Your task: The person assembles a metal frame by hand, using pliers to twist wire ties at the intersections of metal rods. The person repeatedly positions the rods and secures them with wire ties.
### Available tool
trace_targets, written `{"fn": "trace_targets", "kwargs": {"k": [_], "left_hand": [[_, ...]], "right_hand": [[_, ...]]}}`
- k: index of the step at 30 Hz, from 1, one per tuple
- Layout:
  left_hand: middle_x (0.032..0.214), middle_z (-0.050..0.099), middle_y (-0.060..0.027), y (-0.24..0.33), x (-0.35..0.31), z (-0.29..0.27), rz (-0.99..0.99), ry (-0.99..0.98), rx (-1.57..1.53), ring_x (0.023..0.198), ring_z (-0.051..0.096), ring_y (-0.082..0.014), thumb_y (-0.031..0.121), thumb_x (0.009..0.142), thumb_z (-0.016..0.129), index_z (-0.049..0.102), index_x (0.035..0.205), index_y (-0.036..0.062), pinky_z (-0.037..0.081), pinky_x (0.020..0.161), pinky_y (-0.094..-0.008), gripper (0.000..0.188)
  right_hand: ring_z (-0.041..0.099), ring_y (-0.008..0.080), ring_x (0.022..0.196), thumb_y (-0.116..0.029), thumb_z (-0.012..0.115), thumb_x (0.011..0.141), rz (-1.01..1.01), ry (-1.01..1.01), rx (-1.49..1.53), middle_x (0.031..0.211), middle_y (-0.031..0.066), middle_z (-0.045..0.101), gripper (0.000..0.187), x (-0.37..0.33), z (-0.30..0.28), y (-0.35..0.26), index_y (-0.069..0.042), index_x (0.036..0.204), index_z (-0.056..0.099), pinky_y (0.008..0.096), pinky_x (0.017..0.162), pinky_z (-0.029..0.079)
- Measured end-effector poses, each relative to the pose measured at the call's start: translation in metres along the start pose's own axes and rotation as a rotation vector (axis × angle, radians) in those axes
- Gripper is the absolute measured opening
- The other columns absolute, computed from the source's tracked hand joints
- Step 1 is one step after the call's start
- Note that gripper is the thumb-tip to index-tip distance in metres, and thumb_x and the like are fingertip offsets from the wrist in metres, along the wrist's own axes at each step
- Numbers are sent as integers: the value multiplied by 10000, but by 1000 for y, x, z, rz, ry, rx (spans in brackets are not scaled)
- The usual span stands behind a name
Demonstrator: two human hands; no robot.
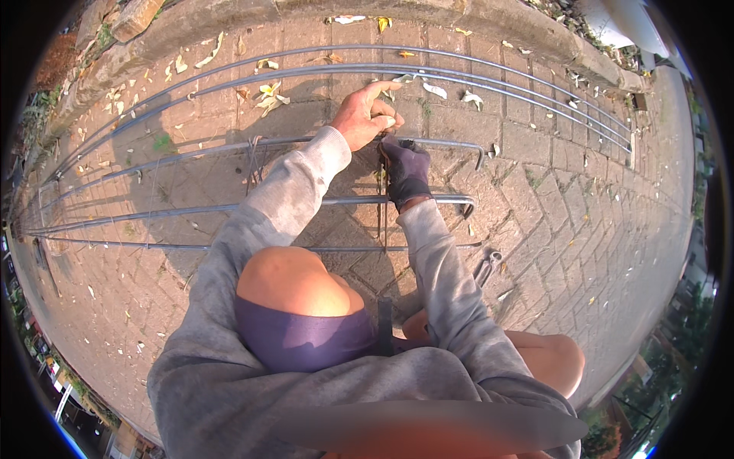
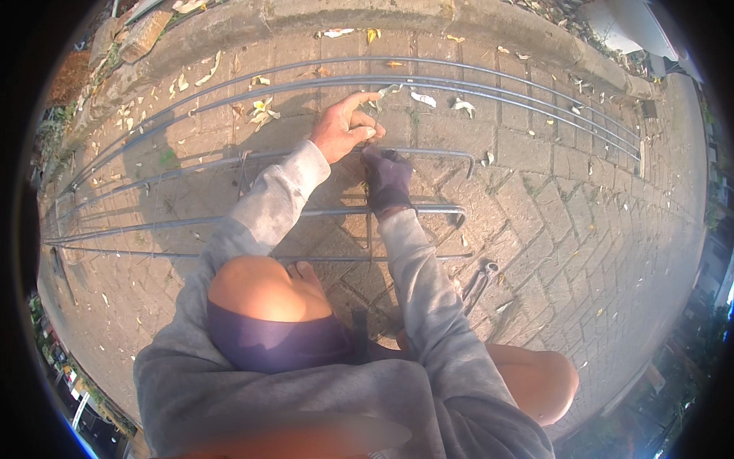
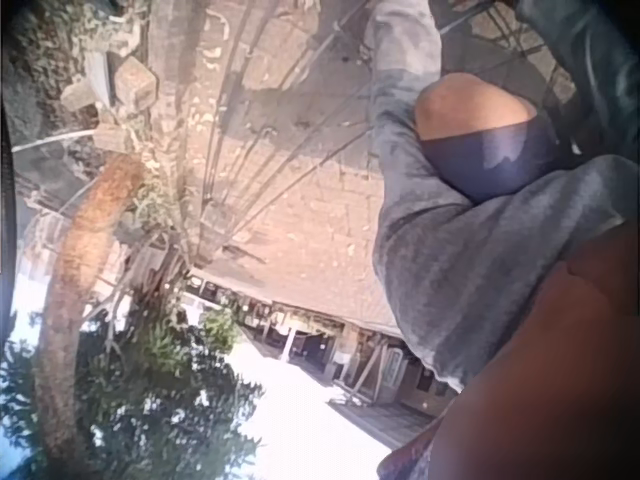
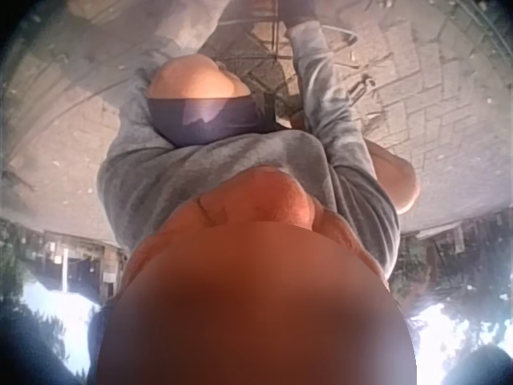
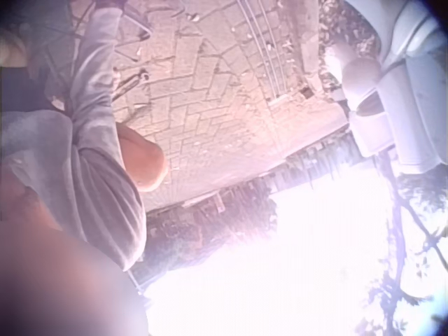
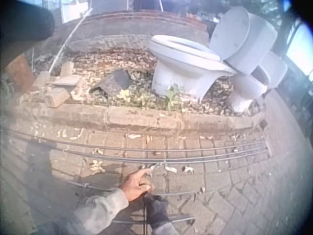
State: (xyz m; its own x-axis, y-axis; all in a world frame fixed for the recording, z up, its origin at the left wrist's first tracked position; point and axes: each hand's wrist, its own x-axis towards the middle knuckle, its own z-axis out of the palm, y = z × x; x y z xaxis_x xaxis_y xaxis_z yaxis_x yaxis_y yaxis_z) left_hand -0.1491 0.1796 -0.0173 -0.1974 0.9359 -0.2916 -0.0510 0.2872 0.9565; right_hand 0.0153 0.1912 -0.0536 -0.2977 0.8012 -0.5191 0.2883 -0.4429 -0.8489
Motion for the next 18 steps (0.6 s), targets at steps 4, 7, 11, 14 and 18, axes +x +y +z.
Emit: {"fn": "trace_targets", "kwargs": {"k": [4, 7, 11, 14, 18], "left_hand": [[1012, 778, -104, -2, 15, 4, 80, -10, 279, 975, 721, -182, -88, 878, 629, 541, 1393, 94, 546, 934, -358, 553], [987, 781, -95, -4, 19, 2, 90, -9, 296, 975, 721, -197, -53, 864, 659, 553, 1373, 97, 538, 915, -369, 541], [975, 783, -113, -1, 21, 1, 68, -98, 228, 961, 721, -206, -45, 855, 669, 550, 1372, 84, 536, 896, -364, 546], [973, 780, -136, 1, 35, 10, 116, -312, 418, 954, 721, -224, -55, 842, 677, 543, 1375, 65, 538, 883, -369, 563], [997, 770, -155, -5, 56, 16, -26, -408, 606, 961, 724, -258, -52, 815, 713, 567, 1341, 54, 544, 861, -381, 556]], "right_hand": [[578, 143, 679, -162, 741, 856, -118, -44, 0, 805, 51, 652, 229, 0, 1, 0, 60, 904, 706, 315, 630, 466], [577, 135, 681, -148, 732, 858, 12, 15, 30, 789, 34, 639, 194, 2, 0, 4, 44, 871, 701, 309, 626, 464], [606, 140, 689, -109, 706, 864, -220, -59, -93, 786, 35, 655, 142, 9, -4, 18, 33, 866, 705, 308, 623, 476], [628, 155, 685, -80, 702, 853, -399, -91, -228, 796, 53, 683, 122, 12, -3, 23, 32, 899, 719, 309, 618, 487], [635, 172, 663, -40, 721, 815, 167, -2, 407, 795, 69, 694, 135, 6, 2, 8, 32, 928, 725, 311, 600, 490]]}}
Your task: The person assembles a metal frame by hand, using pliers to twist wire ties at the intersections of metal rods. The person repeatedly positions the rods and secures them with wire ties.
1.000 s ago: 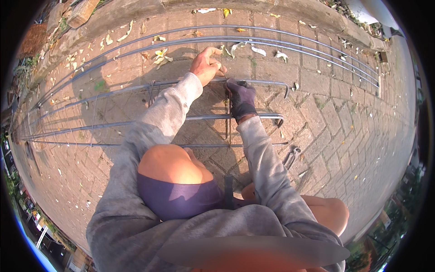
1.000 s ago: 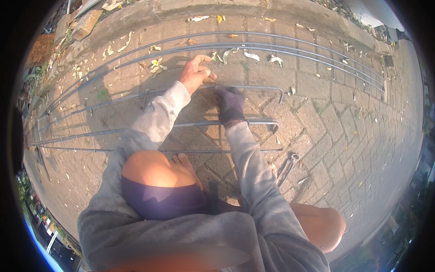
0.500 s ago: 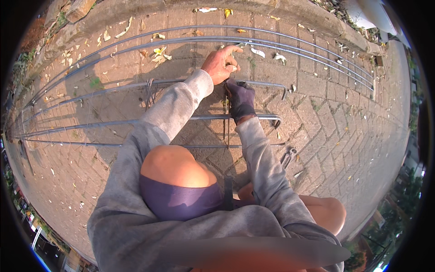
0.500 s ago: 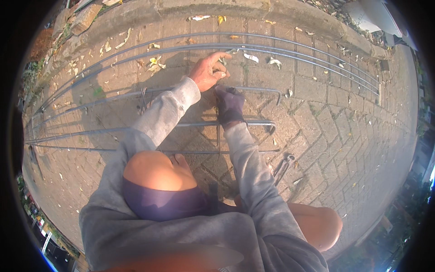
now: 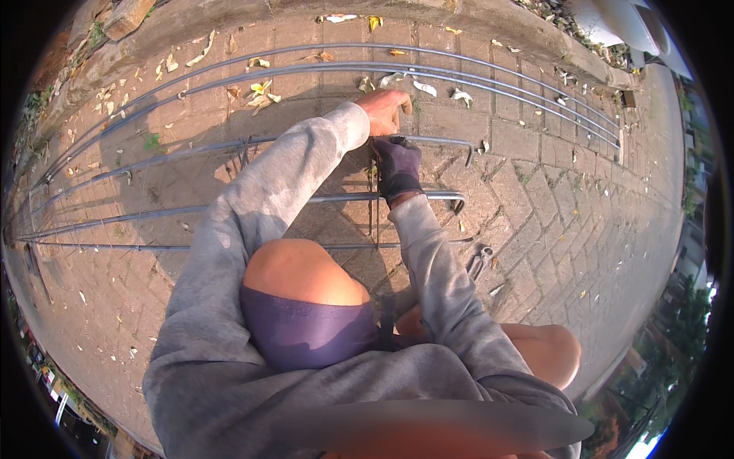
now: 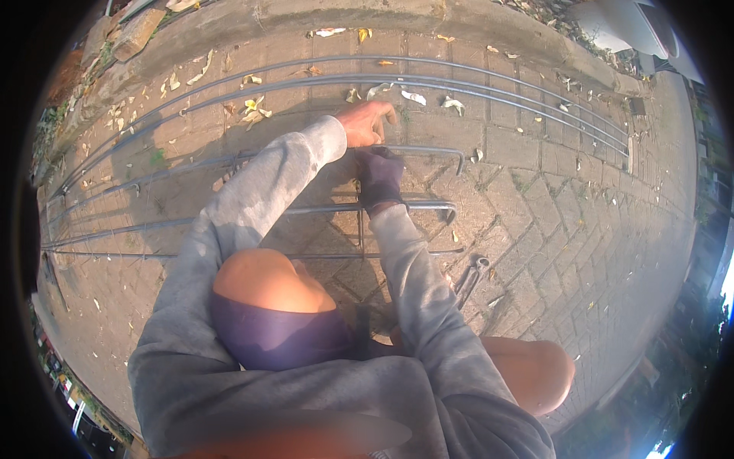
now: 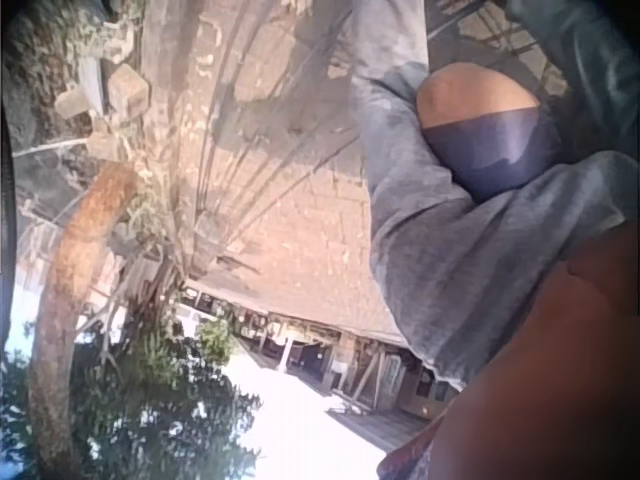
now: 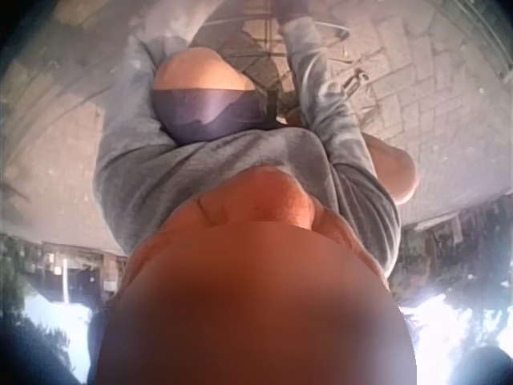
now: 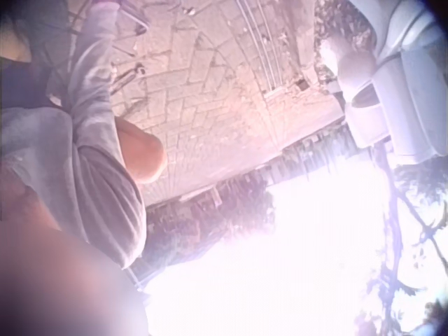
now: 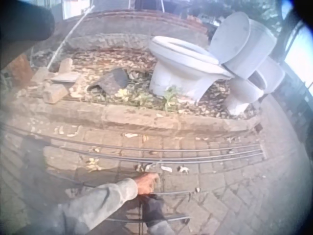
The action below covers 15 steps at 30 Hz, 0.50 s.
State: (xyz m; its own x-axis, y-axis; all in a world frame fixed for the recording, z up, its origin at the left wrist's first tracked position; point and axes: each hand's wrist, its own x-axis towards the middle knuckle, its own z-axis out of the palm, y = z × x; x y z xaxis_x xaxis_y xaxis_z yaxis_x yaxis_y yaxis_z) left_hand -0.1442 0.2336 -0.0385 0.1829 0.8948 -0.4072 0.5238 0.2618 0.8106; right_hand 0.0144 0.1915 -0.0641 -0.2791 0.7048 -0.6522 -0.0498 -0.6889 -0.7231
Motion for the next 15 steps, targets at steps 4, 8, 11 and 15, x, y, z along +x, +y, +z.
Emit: {"fn": "trace_targets", "kwargs": {"k": [4, 8, 11, 15], "left_hand": [[954, 762, -139, -20, 2, 3, 86, 2, -60, 924, 711, -210, 13, 786, 746, 731, 1043, 16, 536, 847, -363, 257], [939, 770, -118, -31, -3, 6, 118, -7, -126, 930, 708, -205, 106, 813, 717, 774, 1024, 24, 520, 898, -353, 234], [960, 768, -125, -33, -4, 9, 129, -14, -92, 950, 707, -219, 146, 846, 681, 770, 1041, 20, 513, 915, -359, 249], [972, 754, -141, -40, -2, 9, 92, -116, -50, 969, 693, -247, 336, 935, 609, 758, 1049, -15, 501, 930, -369, 397]], "right_hand": [[637, 170, 701, -33, 762, 813, -132, 48, -281, 804, 41, 695, 87, -10, 12, -14, 0, 892, 746, 311, 644, 494], [656, 128, 734, -56, 737, 843, -107, 65, -306, 818, 61, 725, 91, -6, 8, -8, 14, 897, 760, 292, 688, 509], [652, 164, 680, -56, 753, 799, -359, -32, -272, 791, 87, 713, 144, 3, 2, 6, 31, 914, 750, 307, 629, 502], [651, 129, 712, -79, 740, 841, -463, -69, -431, 812, 57, 720, 109, 8, -2, 12, 17, 890, 751, 297, 671, 507]]}}
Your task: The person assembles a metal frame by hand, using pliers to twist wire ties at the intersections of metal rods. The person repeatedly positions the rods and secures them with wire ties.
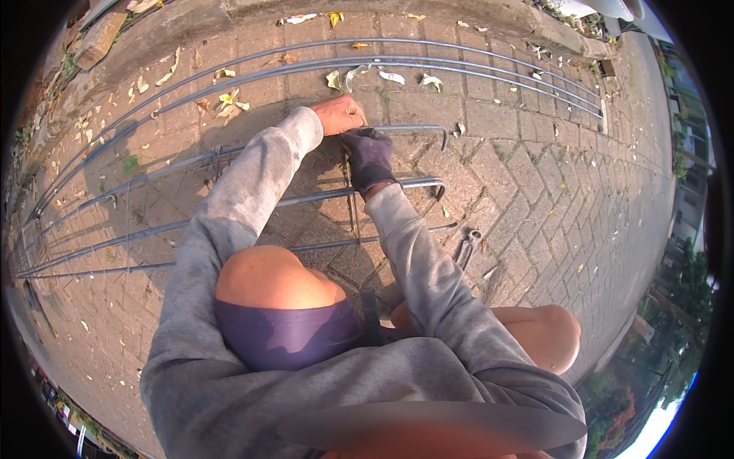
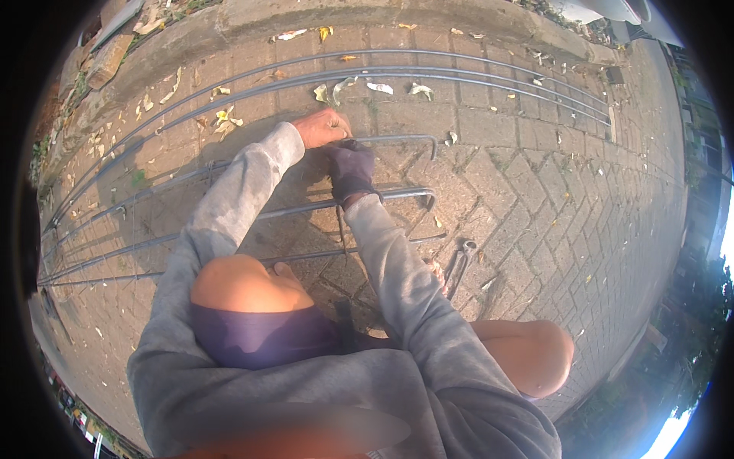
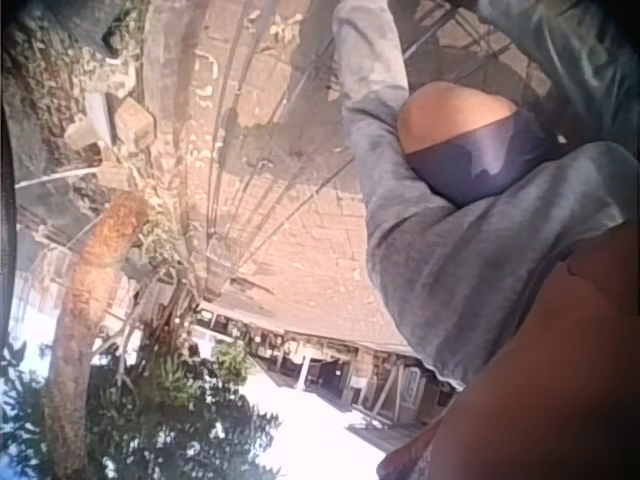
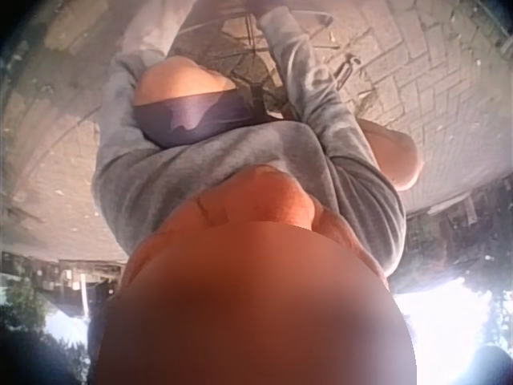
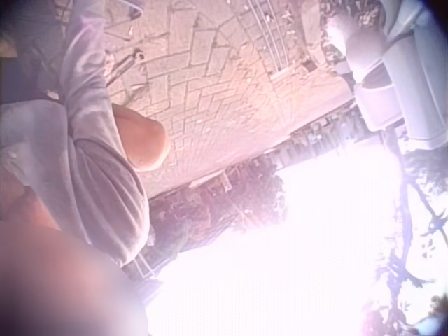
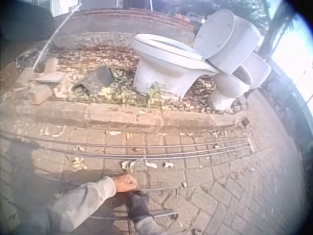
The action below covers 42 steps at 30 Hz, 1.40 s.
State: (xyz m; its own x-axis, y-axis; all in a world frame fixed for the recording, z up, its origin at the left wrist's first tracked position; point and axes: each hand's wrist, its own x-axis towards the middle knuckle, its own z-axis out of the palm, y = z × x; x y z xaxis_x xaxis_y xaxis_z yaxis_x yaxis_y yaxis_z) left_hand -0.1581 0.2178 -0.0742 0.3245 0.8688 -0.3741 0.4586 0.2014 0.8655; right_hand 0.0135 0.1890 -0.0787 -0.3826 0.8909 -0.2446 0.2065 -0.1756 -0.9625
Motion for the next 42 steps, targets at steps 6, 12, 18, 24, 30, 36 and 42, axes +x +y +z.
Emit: {"fn": "trace_targets", "kwargs": {"k": [6, 12, 18, 24, 30, 36, 42], "left_hand": [[932, 713, -126, -6, 10, -5, -169, -101, 63, 983, 648, -218, 525, 971, 561, 713, 1069, -27, 489, 906, -356, 581], [915, 731, -95, 14, -11, -3, 91, 173, -239, 1000, 648, -184, 450, 951, 617, 671, 1147, 39, 485, 919, -372, 459], [966, 738, -114, 28, -23, -3, 100, 284, 7, 1001, 680, -254, 336, 927, 663, 616, 1224, 61, 498, 930, -433, 407], [977, 717, -143, 29, -22, 14, 149, 429, 329, 989, 676, -333, 296, 908, 695, 620, 1193, 89, 505, 901, -468, 360], [1019, 696, -181, 20, -19, 10, 107, 276, 215, 1008, 661, -357, 243, 920, 624, 635, 1103, 60, 489, 912, -480, 260], [999, 697, -191, 14, -2, 15, 147, 100, 446, 1002, 652, -383, 258, 919, 465, 644, 1062, 55, 453, 935, -509, 307], [957, 720, -159, 28, -33, 26, 229, 629, 378, 959, 675, -361, 214, 933, 616, 676, 1053, 69, 497, 900, -485, 197]], "right_hand": [[645, 119, 711, -125, 736, 890, 300, 53, -37, 781, 59, 715, 143, 0, 3, -20, 14, 860, 734, 303, 656, 497], [660, 211, 663, -112, 756, 780, 323, 112, 23, 775, 115, 711, 211, 0, 4, -25, 51, 912, 742, 357, 607, 508], [676, 220, 666, -91, 723, 795, -13, -3, -111, 778, 122, 719, 172, 2, -2, 0, 53, 888, 740, 356, 599, 505], [685, 205, 713, -77, 696, 816, -27, 20, -176, 835, 115, 732, 184, 6, 0, 20, 35, 954, 743, 347, 633, 512], [657, 163, 745, -58, 657, 854, -76, -2, -50, 850, 76, 720, 174, 7, -2, 29, 47, 973, 730, 332, 666, 510], [652, 171, 745, -60, 638, 878, -109, -82, -278, 886, 73, 722, 169, 11, -13, 30, 18, 1008, 713, 321, 674, 500], [695, 214, 841, -114, 634, 920, -317, -254, -1038, 903, 74, 742, 160, 1, -17, -19, -31, 1033, 712, 346, 734, 518]]}}
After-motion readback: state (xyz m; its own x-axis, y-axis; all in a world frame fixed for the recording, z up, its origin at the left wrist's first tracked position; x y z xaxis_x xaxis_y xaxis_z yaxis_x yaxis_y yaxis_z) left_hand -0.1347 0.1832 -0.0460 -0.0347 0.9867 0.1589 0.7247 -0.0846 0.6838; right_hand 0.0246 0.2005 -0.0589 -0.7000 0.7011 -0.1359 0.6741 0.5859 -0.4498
